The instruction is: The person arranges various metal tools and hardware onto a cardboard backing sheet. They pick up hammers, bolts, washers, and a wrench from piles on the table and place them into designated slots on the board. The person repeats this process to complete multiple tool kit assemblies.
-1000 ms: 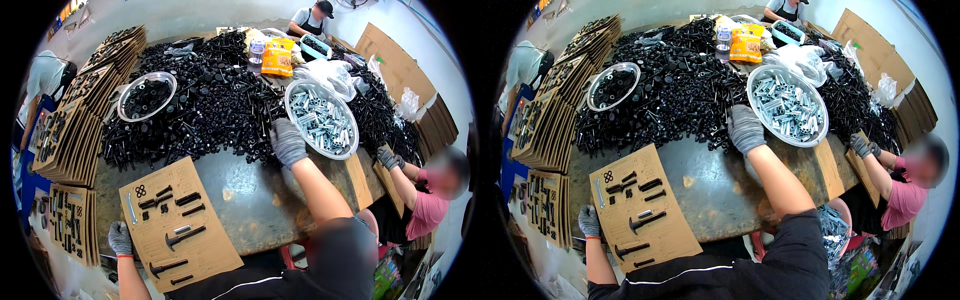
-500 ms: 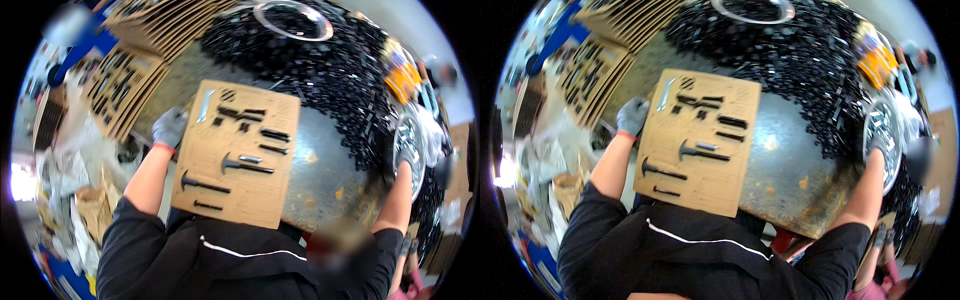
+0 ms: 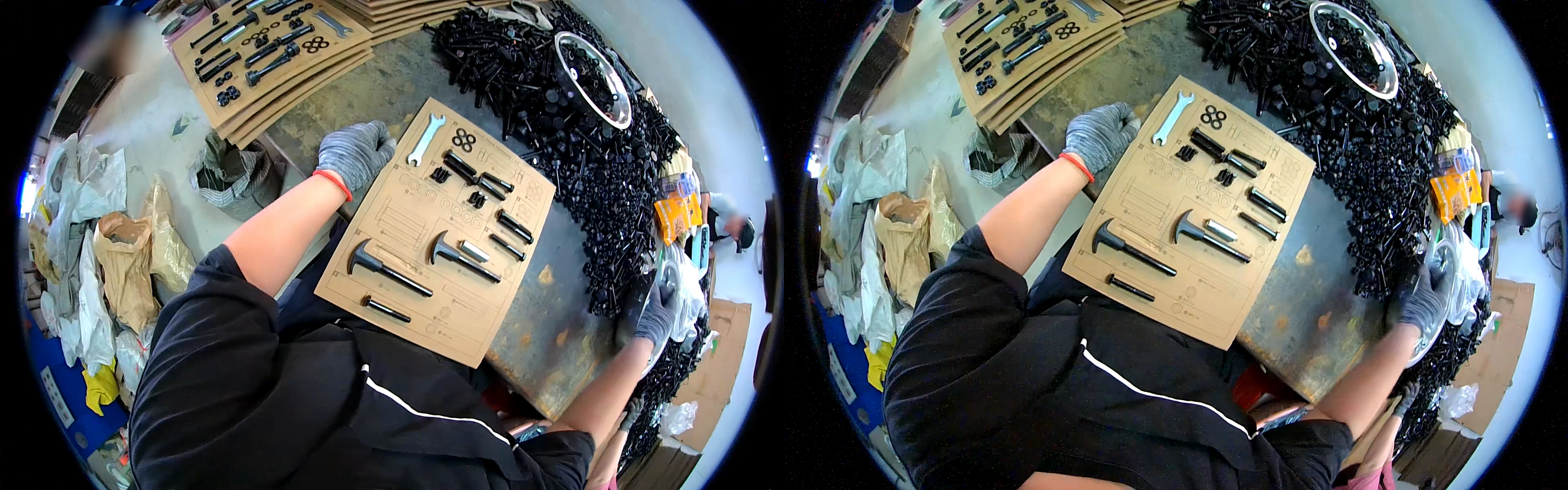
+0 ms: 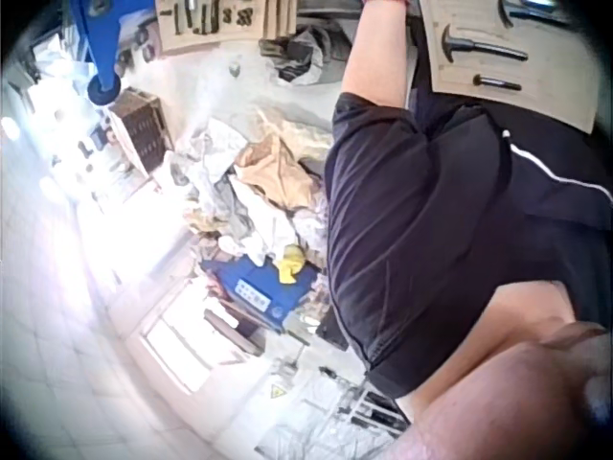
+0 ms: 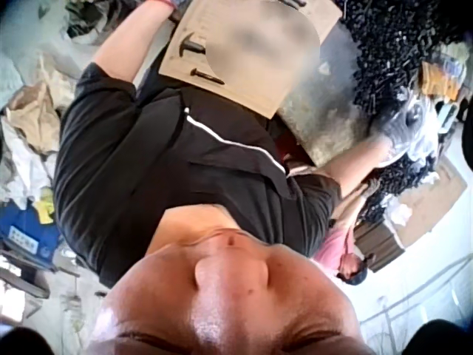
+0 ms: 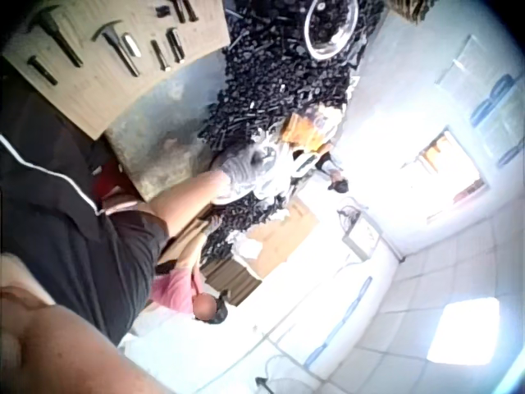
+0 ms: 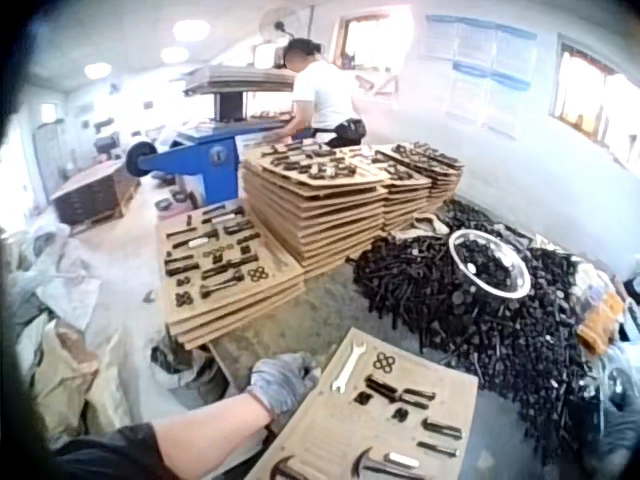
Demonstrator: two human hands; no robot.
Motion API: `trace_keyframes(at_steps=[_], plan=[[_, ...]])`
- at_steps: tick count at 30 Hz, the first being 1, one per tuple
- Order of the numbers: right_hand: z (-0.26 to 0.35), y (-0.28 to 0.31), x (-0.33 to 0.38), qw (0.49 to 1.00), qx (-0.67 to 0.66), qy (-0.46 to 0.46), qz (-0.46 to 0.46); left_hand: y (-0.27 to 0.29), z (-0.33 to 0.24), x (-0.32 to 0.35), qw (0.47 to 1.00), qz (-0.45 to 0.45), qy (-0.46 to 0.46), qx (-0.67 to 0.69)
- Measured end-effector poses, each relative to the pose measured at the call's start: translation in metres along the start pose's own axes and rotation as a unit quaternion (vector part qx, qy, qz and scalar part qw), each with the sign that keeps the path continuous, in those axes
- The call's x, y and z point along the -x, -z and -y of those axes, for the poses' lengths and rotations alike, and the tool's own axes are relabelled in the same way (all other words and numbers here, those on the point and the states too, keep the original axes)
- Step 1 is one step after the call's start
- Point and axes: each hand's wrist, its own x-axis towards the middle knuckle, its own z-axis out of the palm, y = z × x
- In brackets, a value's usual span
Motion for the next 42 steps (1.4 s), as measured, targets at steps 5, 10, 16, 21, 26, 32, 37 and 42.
trace_keyframes(at_steps=[5,10,16,21,26,32,37,42], plan=[[0.123,-0.076,0.201,0.896,0.014,0.356,0.264,0.002,0.010,0.002,1.000,0.002,0.000,0.004],[0.154,-0.133,0.303,0.820,-0.002,0.395,0.414,-0.001,0.005,-0.003,0.999,-0.007,-0.033,0.033],[0.148,-0.117,0.304,0.837,0.028,0.380,0.392,0.002,0.004,0.000,0.998,0.010,-0.027,0.053],[0.101,-0.093,0.290,0.852,0.004,0.394,0.345,-0.001,0.011,-0.001,0.997,0.010,-0.035,0.067],[0.085,-0.094,0.288,0.857,-0.021,0.385,0.342,-0.005,0.010,0.000,0.997,0.002,-0.035,0.069],[0.091,-0.097,0.281,0.851,-0.025,0.395,0.344,-0.009,0.012,-0.001,0.996,-0.023,-0.053,0.069],[0.104,-0.096,0.232,0.873,0.022,0.382,0.302,-0.003,0.002,-0.001,0.979,-0.013,-0.077,0.190],[0.150,-0.147,0.167,0.885,0.146,0.311,0.315,0.014,-0.060,-0.018,0.934,-0.015,-0.330,0.137]])
